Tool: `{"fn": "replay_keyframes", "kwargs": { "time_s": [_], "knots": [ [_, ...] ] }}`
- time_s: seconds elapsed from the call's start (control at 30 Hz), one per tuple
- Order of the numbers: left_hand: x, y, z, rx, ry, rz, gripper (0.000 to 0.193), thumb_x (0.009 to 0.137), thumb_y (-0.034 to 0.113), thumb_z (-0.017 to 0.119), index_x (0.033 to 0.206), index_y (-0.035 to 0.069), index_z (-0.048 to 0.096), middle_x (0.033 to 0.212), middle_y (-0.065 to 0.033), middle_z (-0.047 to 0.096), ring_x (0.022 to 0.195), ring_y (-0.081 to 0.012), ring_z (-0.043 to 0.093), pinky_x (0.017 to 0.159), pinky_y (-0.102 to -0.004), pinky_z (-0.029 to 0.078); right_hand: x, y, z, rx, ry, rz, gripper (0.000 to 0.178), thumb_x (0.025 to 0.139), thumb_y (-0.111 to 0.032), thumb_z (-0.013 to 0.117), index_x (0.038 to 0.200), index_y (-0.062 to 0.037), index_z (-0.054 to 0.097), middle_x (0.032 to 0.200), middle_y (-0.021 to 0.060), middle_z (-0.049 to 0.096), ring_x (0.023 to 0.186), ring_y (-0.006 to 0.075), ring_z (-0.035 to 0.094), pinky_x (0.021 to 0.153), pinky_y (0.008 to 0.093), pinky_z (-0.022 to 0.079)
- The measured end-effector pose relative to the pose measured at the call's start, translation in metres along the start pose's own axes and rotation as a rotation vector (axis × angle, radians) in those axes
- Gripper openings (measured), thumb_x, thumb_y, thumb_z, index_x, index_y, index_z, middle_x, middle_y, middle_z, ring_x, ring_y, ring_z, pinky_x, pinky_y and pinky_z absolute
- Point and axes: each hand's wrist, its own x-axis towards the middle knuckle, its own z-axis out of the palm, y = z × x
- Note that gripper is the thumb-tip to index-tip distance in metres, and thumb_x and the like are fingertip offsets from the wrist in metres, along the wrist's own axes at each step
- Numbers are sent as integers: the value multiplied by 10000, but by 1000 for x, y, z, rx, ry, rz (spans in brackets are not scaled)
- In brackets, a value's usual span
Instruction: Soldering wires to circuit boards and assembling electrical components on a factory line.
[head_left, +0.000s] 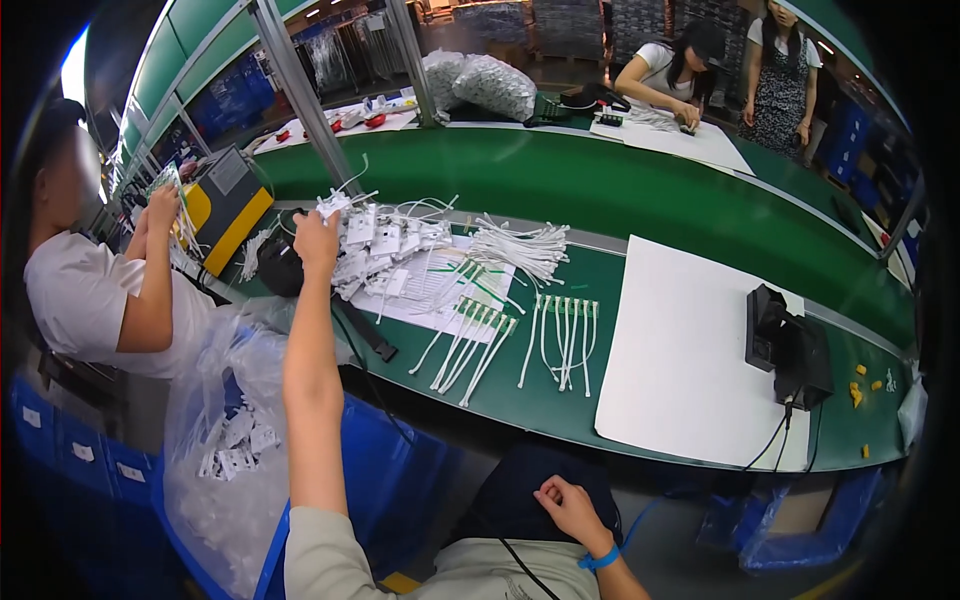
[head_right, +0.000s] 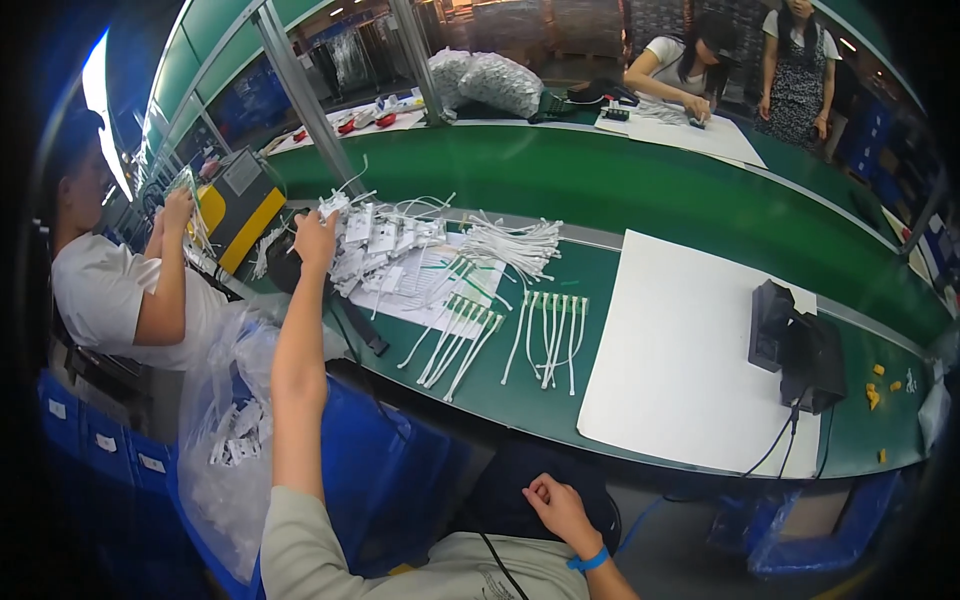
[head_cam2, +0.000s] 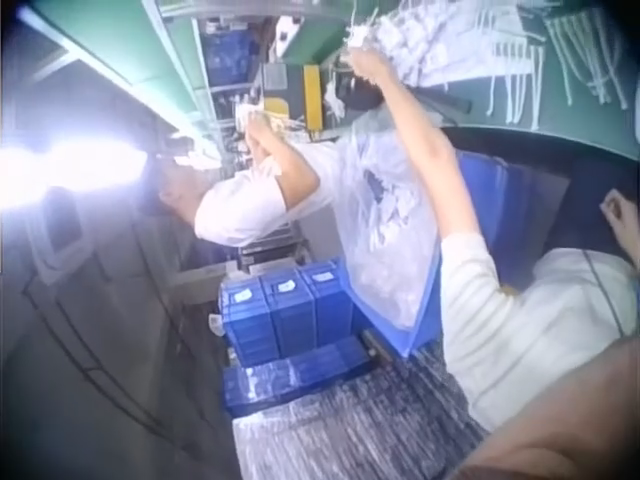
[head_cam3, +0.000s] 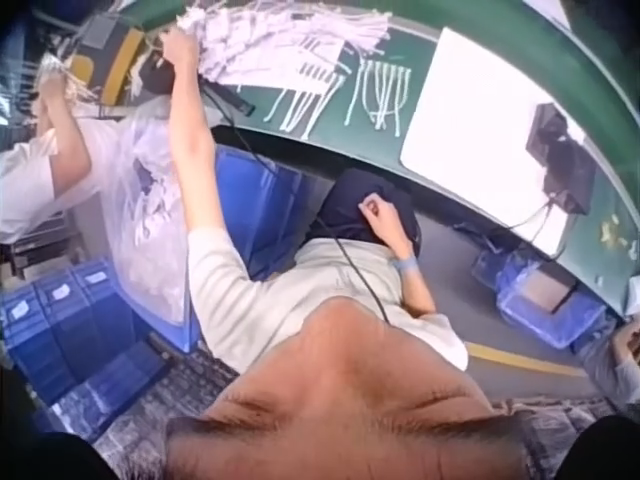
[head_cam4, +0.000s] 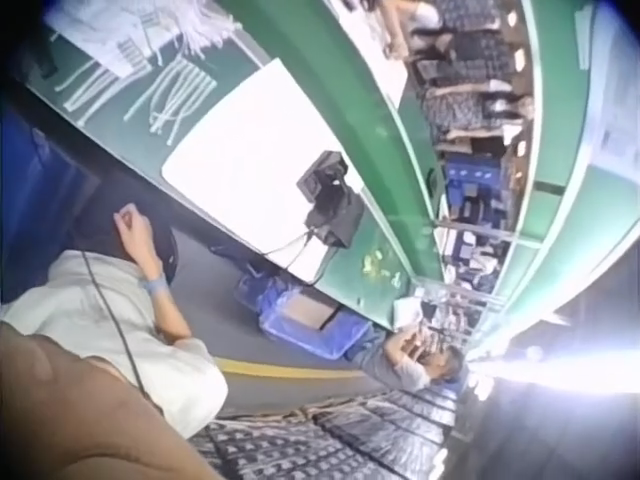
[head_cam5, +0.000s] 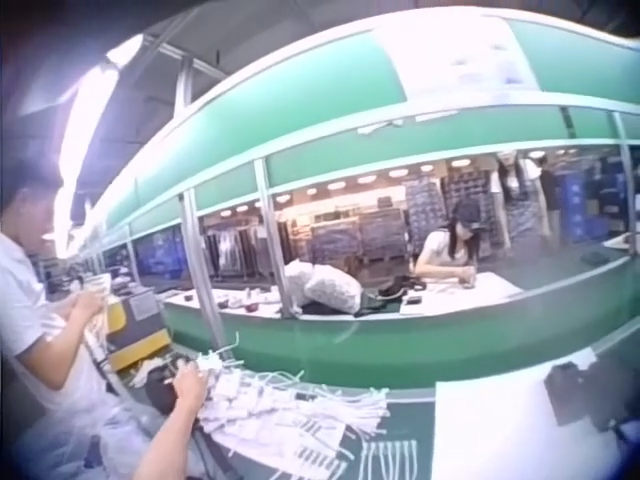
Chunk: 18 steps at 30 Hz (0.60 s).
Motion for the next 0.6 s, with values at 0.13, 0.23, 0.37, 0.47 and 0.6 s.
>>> {"fn": "replay_keyframes", "kwargs": {
  "time_s": [0.13,0.23,0.37,0.47,0.6],
  "knots": [
    [30,-8,-2,11,-304,-71,593,835,522,751,1175,37,713,1259,-254,612,1116,-441,648,928,-516,539,-1,2,4,-26,21,43,190,945,-157,729,913,7,638,654,83,612,565,162,552,557,313,444],
    [48,-2,-36,73,-422,49,652,826,544,737,1196,8,702,1230,-249,689,1170,-400,651,954,-495,533,0,4,6,27,41,-13,190,949,-141,722,902,25,643,652,85,608,572,145,544,560,294,437],
    [18,11,-137,86,-544,400,597,882,519,706,1169,-4,724,1080,-252,732,1007,-413,694,888,-468,539,5,6,8,38,12,6,165,951,-121,707,882,12,640,626,71,595,566,135,559,549,295,436],
    [-36,1,-232,225,-558,469,497,915,513,679,1091,53,743,908,-167,736,907,-343,704,801,-450,546,9,9,7,50,-37,11,162,966,-110,685,878,17,634,627,44,593,585,95,564,554,267,423],
    [-97,-66,-321,447,-469,204,428,866,453,733,802,30,756,870,-191,738,855,-371,715,760,-476,562,14,12,6,71,-95,56,184,990,-107,664,858,14,619,622,25,594,578,78,554,545,248,410]
  ]
}}
